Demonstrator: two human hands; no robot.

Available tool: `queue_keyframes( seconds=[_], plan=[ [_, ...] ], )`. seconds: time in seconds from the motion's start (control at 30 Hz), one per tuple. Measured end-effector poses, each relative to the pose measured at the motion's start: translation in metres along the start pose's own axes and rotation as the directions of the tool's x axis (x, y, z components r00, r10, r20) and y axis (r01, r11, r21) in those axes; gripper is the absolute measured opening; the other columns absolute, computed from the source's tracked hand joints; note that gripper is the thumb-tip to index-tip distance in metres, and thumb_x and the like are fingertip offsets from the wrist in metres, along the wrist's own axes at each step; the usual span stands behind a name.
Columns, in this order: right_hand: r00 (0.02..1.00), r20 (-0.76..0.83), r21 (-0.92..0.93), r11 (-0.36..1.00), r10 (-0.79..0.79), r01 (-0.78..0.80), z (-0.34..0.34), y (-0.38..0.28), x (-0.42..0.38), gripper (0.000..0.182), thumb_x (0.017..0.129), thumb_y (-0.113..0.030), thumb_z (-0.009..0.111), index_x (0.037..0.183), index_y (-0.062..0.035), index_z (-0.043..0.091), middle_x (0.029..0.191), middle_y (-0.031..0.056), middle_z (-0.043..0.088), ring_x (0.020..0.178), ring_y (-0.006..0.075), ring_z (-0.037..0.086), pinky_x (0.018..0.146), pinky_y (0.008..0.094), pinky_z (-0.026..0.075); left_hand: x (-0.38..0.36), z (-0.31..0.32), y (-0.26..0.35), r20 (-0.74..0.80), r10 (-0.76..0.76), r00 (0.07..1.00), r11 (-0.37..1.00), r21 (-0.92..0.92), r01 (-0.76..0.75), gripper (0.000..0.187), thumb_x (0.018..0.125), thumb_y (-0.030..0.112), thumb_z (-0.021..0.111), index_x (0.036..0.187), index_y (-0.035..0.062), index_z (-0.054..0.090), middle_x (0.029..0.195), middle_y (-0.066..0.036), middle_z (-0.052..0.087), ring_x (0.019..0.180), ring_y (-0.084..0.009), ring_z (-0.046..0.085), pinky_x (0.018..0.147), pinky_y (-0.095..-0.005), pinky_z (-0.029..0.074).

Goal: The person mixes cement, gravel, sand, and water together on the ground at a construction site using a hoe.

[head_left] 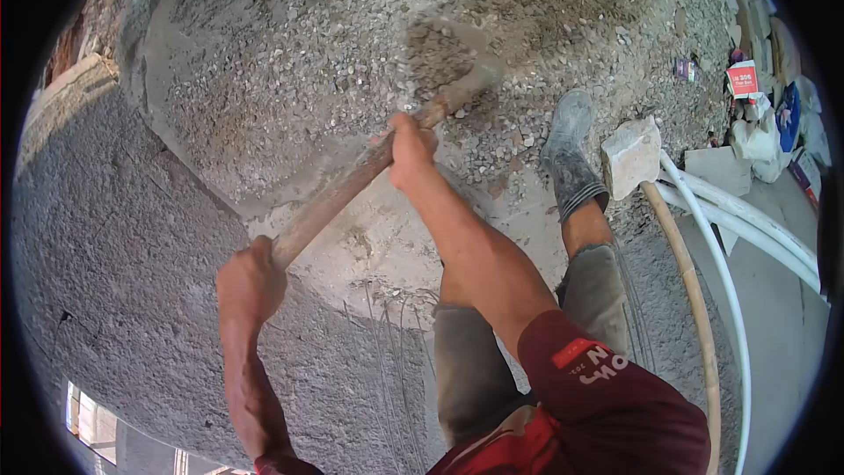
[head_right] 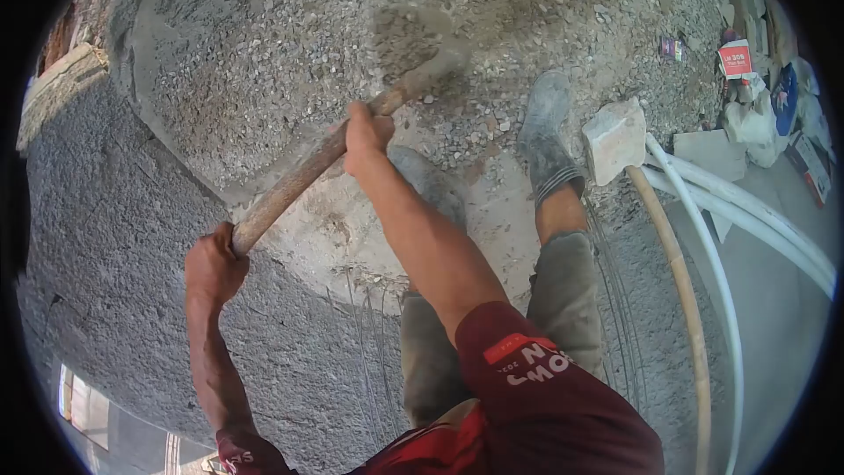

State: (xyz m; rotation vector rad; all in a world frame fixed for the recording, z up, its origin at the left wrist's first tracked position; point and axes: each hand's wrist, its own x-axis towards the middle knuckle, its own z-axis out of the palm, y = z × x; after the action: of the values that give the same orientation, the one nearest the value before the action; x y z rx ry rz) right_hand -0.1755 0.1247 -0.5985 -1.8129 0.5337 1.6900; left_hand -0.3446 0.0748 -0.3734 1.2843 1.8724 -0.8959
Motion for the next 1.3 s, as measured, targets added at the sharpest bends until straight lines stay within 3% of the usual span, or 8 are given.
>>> queue_keyframes(
  seconds=[0.1, 0.17, 0.37, 0.6, 0.77, 1.0, 1.13, 1.3],
  plan=[
    [0.960, 0.214, -0.105, 0.981, 0.180, -0.161, 0.030, 0.075, -0.050, 0.027, 0.081, -0.010, 0.065, 0.099, 0.0057, 0.052, 0.082, 0.0154, 0.059, 0.063, 0.0293, 0.062, 0.058, 0.0433, 0.054, -0.067, 0.044, -0.071, 0.012, -0.231, 0.973, 0.965, -0.127, 0.231, 0.019, 0.073, 0.013, 0.070, 0.082, 0.0016, 0.058, 0.077, -0.024, 0.066, 0.077, -0.0417, 0.067, 0.064, -0.0478, 0.053],
    [0.944, 0.325, -0.448, 0.888, 0.049, 0.108, 0.032, 0.112, -0.090, 0.039, 0.075, -0.010, 0.069, 0.104, 0.0064, 0.049, 0.088, 0.0149, 0.058, 0.076, 0.0248, 0.062, 0.064, 0.0401, 0.051, -0.113, 0.091, -0.102, -0.023, -0.325, 0.946, 0.908, -0.289, 0.305, 0.027, 0.070, 0.016, 0.075, 0.082, 0.0013, 0.056, 0.073, -0.022, 0.065, 0.068, -0.0375, 0.067, 0.062, -0.0433, 0.052],
    [0.844, 0.449, -0.457, 0.737, -0.293, 0.498, -0.045, 0.043, -0.118, 0.052, 0.070, -0.018, 0.072, 0.110, 0.0019, 0.045, 0.086, 0.0142, 0.060, 0.079, 0.0241, 0.063, 0.068, 0.0383, 0.051, -0.116, 0.199, -0.055, 0.004, -0.125, 0.992, 0.708, -0.700, 0.092, 0.022, 0.071, 0.012, 0.070, 0.083, 0.0015, 0.055, 0.068, -0.018, 0.062, 0.058, -0.0300, 0.061, 0.059, -0.0371, 0.049],
    [0.803, -0.060, -0.222, 0.792, -0.593, 0.568, -0.193, -0.168, 0.006, 0.019, 0.079, -0.004, 0.062, 0.094, 0.0026, 0.052, 0.080, 0.0137, 0.056, 0.056, 0.0236, 0.059, 0.049, 0.0363, 0.054, 0.029, 0.184, 0.172, -0.023, 0.402, 0.915, 0.764, -0.543, -0.349, 0.024, 0.068, 0.016, 0.065, 0.090, 0.0059, 0.059, 0.077, -0.022, 0.066, 0.076, -0.0415, 0.064, 0.069, -0.0479, 0.051],
    [0.867, -0.296, -0.114, 0.917, -0.399, 0.383, -0.242, -0.180, 0.067, 0.031, 0.079, -0.011, 0.062, 0.102, 0.0066, 0.052, 0.087, 0.0157, 0.057, 0.066, 0.0276, 0.060, 0.056, 0.0415, 0.053, 0.091, 0.126, 0.195, 0.141, 0.592, 0.794, 0.785, -0.324, -0.528, 0.023, 0.069, 0.009, 0.061, 0.091, 0.0026, 0.062, 0.080, -0.022, 0.067, 0.078, -0.0408, 0.066, 0.070, -0.0473, 0.053],
    [0.952, -0.287, 0.239, 0.955, -0.104, 0.177, -0.083, -0.014, 0.046, 0.040, 0.073, -0.014, 0.068, 0.105, 0.0055, 0.056, 0.094, 0.0135, 0.058, 0.078, 0.0252, 0.059, 0.070, 0.0413, 0.049, 0.068, -0.016, 0.045, 0.243, 0.307, 0.920, 0.936, 0.096, -0.337, 0.018, 0.072, 0.004, 0.057, 0.089, -0.0005, 0.062, 0.085, -0.026, 0.065, 0.083, -0.0421, 0.065, 0.074, -0.0481, 0.051],
    [0.974, 0.083, 0.264, 0.938, 0.209, -0.223, 0.018, 0.089, -0.006, 0.030, 0.076, -0.013, 0.069, 0.099, -0.0006, 0.055, 0.085, 0.0101, 0.059, 0.073, 0.0244, 0.061, 0.059, 0.0423, 0.051, -0.011, -0.057, -0.036, 0.043, 0.074, 0.996, 0.970, 0.229, -0.082, 0.013, 0.071, 0.003, 0.064, 0.083, 0.0014, 0.061, 0.075, -0.023, 0.066, 0.071, -0.0413, 0.065, 0.064, -0.0487, 0.051],
    [0.925, 0.271, -0.201, 0.955, 0.267, -0.217, 0.090, 0.126, -0.146, 0.033, 0.072, -0.010, 0.070, 0.097, 0.0045, 0.055, 0.083, 0.0104, 0.060, 0.074, 0.0207, 0.059, 0.059, 0.0381, 0.045, -0.125, -0.036, -0.149, -0.087, -0.292, 0.952, 0.941, 0.149, 0.303, 0.026, 0.064, 0.011, 0.074, 0.084, 0.0022, 0.060, 0.072, -0.023, 0.065, 0.069, -0.0413, 0.066, 0.061, -0.0469, 0.051]
  ],
)
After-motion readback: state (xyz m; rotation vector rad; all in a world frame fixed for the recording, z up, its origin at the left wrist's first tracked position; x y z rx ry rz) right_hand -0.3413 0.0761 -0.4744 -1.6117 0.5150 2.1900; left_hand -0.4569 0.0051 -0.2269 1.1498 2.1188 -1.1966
